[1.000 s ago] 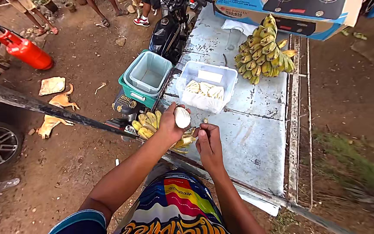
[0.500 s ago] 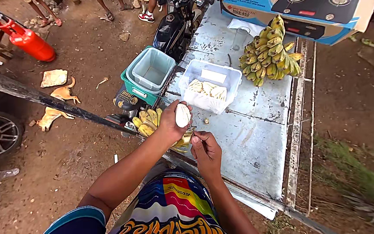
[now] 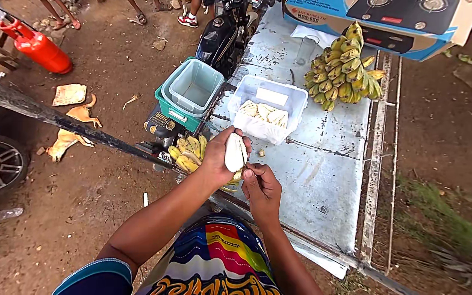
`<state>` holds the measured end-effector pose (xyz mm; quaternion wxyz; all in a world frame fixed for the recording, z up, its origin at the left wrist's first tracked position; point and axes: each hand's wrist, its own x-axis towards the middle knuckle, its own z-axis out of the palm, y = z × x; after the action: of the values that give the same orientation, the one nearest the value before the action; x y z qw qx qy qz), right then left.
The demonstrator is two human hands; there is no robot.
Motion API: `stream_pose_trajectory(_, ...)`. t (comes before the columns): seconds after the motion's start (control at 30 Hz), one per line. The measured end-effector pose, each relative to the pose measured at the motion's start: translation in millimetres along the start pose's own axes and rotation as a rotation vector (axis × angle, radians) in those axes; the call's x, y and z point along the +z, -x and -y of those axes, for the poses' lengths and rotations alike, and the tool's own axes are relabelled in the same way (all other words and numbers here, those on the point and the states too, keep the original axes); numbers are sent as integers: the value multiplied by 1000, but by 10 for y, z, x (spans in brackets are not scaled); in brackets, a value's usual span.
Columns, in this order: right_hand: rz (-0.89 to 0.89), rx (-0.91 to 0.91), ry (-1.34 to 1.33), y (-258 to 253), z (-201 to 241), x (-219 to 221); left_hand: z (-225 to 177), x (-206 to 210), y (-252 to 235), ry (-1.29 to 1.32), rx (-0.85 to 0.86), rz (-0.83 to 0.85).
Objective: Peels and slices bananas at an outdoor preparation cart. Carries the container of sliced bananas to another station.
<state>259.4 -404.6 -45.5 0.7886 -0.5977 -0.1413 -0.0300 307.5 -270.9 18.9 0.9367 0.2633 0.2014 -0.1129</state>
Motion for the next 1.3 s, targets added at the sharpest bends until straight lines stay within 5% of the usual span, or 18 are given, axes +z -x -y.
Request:
stream_pose_trajectory(0.43, -59, 56, 6, -64, -80, 30, 87, -32, 54, 4, 15, 66)
stream_pose_trajectory(0.8, 45, -30, 14, 132, 135, -1, 2, -15, -33, 77, -8, -163)
stream_pose_trajectory(1.3, 36, -16, 21, 155, 74, 24, -43, -13, -28, 106, 8, -121)
